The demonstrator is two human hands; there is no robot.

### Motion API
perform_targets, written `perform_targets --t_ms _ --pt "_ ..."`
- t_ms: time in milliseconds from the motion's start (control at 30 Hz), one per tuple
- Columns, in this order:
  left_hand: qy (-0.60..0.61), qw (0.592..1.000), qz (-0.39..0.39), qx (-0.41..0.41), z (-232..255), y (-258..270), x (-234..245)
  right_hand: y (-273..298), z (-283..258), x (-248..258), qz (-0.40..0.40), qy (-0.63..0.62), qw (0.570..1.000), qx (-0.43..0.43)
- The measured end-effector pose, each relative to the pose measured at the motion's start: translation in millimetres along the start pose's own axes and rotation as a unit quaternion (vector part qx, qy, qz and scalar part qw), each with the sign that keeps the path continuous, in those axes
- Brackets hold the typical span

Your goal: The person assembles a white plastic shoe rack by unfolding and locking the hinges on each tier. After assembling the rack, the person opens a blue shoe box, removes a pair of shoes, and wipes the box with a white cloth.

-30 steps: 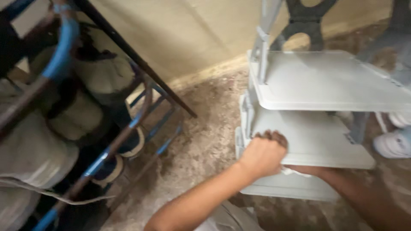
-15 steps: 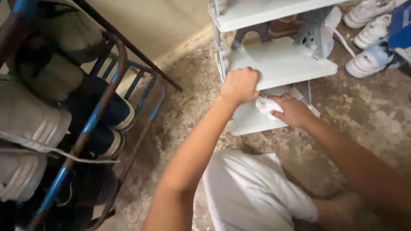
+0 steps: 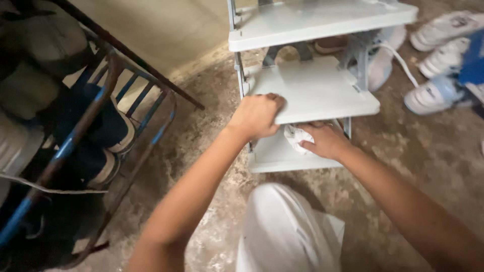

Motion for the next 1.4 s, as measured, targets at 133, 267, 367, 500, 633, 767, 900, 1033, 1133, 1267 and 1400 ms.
perform_targets --t_ms 133,267,367,500,633,767,900,1033,1133,1267,1400 --pt "0.003 0.999 0.038 -0.024 1 -6 -5 -32 41 -13 0.049 0.017 0.99 0.129" --pt "0.001 1.0 0.02 0.016 -1 -10 -14 -51 72 -15 0.035 0.091 0.987 0.128" --pt "0.008 0.999 0.035 0.016 2 -13 -11 -44 79 -14 0.021 0.108 0.986 0.128" --pt "-0.006 0.999 0.036 0.008 3 -10 -6 -52 89 -35 -0.006 0.116 0.99 0.074" --pt "-0.02 0.999 0.031 0.009 -6 -5 -13 -47 73 -40 0.048 0.077 0.994 0.058" --pt "0.004 0.999 0.051 0.005 -9 -6 -22 -32 15 -41 -0.016 0.023 0.999 0.018" --pt "0.015 0.995 0.096 0.008 -17 2 -29 -17 -15 -38 0.02 -0.091 0.984 0.149" --pt "0.038 0.994 0.105 0.01 -17 1 -29 -37 38 -46 0.017 0.003 0.999 0.027" --pt "0.041 0.993 0.106 0.017 -18 1 -28 -56 59 -71 0.171 0.158 0.967 0.106" --pt "0.061 0.988 0.142 0.003 -21 3 -33 -88 56 -105 0.125 0.055 0.99 0.037" --pt "0.06 0.989 0.137 0.004 -24 2 -36 -72 8 -103 -0.076 -0.003 0.997 0.029"
Point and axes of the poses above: each hand's wrist, its own y-axis away from the middle knuckle, its own x-axis out of the back of the hand, z = x × y, the point moved 3 cm from there along -y, towards the middle knuckle, and after that the axes turned 10 degrees about z, right-handed, at the moved point
